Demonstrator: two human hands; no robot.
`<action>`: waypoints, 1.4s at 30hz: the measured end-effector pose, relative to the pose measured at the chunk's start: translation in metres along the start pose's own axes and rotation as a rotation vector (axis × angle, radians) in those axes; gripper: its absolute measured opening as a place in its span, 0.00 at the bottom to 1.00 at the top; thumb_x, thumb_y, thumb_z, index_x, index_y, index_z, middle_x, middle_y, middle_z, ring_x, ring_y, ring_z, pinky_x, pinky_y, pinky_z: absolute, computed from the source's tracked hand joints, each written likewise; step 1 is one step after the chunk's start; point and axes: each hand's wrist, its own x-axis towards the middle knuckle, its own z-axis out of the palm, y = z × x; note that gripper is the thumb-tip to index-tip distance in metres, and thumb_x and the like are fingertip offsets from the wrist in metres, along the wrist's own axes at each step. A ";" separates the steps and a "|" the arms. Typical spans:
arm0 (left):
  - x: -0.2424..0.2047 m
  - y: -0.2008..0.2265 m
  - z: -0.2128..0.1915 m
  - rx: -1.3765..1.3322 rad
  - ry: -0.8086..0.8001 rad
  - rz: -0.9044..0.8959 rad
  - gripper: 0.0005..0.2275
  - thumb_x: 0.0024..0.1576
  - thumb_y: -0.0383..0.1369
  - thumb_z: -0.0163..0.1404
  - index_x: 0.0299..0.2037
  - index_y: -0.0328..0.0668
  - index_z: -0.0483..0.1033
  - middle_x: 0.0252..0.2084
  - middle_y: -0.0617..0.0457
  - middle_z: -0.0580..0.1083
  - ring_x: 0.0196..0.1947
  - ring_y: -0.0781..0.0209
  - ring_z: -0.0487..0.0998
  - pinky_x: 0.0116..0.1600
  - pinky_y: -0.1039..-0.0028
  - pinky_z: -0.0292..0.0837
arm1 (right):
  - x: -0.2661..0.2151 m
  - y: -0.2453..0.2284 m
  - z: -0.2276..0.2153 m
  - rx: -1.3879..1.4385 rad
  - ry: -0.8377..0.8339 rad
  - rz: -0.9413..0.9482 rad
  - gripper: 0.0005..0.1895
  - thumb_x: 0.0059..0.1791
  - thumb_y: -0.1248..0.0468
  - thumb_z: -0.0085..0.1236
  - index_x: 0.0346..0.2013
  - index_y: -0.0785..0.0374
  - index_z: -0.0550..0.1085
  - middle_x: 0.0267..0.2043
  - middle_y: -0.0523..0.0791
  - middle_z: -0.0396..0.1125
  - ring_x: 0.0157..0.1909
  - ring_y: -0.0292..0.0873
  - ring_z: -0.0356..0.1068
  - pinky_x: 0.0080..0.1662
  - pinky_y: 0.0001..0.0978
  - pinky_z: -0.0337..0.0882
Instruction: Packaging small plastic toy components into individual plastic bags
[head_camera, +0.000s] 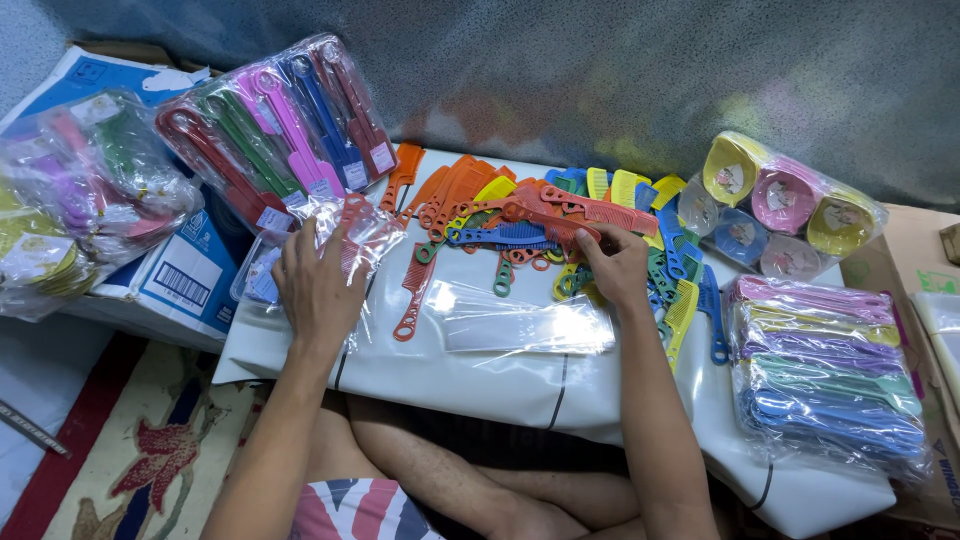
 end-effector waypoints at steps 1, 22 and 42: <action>0.001 -0.004 0.004 0.001 0.000 0.000 0.24 0.52 0.36 0.63 0.59 0.39 0.76 0.63 0.39 0.67 0.64 0.38 0.65 0.61 0.45 0.60 | 0.000 -0.001 0.000 0.001 0.000 0.000 0.07 0.52 0.61 0.68 0.39 0.62 0.83 0.25 0.51 0.72 0.30 0.38 0.71 0.30 0.30 0.70; 0.011 -0.012 0.013 0.125 0.091 -0.092 0.16 0.53 0.40 0.61 0.52 0.51 0.83 0.57 0.49 0.69 0.51 0.44 0.72 0.49 0.55 0.69 | 0.000 0.001 0.002 0.003 0.004 0.012 0.08 0.53 0.60 0.68 0.39 0.62 0.83 0.25 0.51 0.72 0.30 0.40 0.71 0.31 0.32 0.71; 0.019 -0.001 -0.014 0.070 -0.243 -0.183 0.33 0.48 0.36 0.60 0.67 0.41 0.71 0.67 0.39 0.60 0.60 0.33 0.66 0.55 0.48 0.70 | 0.000 0.002 -0.001 -0.022 0.014 0.004 0.09 0.53 0.59 0.68 0.39 0.62 0.83 0.25 0.51 0.72 0.30 0.40 0.72 0.30 0.31 0.71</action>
